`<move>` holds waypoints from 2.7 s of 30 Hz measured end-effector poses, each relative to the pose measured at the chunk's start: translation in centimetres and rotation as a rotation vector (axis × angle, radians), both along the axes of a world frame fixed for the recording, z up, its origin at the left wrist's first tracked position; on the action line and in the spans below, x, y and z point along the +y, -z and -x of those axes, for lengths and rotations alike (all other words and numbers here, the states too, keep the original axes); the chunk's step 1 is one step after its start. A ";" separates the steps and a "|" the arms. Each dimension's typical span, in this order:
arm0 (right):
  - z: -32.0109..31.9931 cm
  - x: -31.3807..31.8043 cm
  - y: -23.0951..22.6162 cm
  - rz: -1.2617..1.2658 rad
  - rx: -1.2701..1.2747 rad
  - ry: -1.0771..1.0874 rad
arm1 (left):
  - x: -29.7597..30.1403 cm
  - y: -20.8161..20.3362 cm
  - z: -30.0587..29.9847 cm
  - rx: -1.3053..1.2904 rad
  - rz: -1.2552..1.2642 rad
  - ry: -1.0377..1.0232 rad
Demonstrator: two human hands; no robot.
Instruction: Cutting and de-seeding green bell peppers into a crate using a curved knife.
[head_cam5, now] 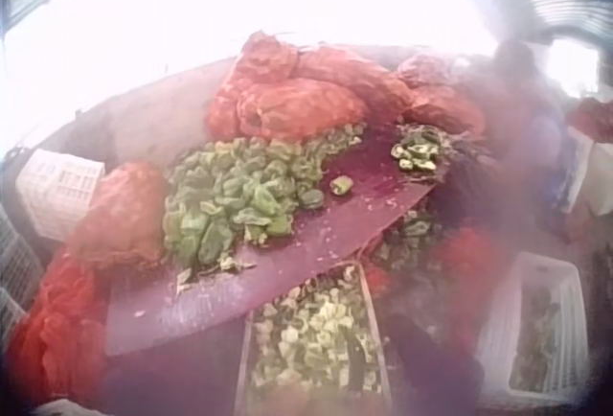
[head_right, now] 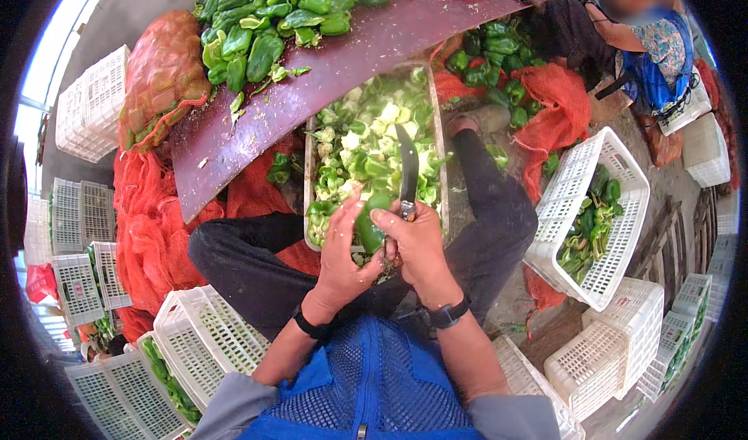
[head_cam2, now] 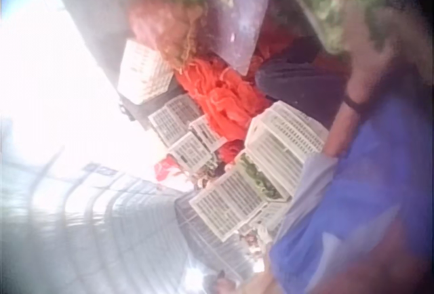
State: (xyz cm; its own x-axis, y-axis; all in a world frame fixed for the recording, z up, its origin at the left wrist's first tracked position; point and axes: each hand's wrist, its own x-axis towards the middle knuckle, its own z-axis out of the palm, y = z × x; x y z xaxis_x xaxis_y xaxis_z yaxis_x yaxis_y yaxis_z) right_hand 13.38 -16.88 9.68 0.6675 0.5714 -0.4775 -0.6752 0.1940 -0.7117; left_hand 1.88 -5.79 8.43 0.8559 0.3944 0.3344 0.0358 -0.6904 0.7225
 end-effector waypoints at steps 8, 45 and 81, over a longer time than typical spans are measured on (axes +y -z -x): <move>0.1 -0.8 -0.8 0.111 -0.051 -0.168 | -0.8 0.7 0.1 0.076 0.314 -0.260; 3.1 -1.2 -0.2 0.150 -0.096 -0.278 | 0.1 2.5 0.5 -0.236 1.205 -0.421; -2.3 -2.1 10.1 0.641 -1.541 -0.476 | 0.3 -0.2 2.5 0.078 1.800 -0.344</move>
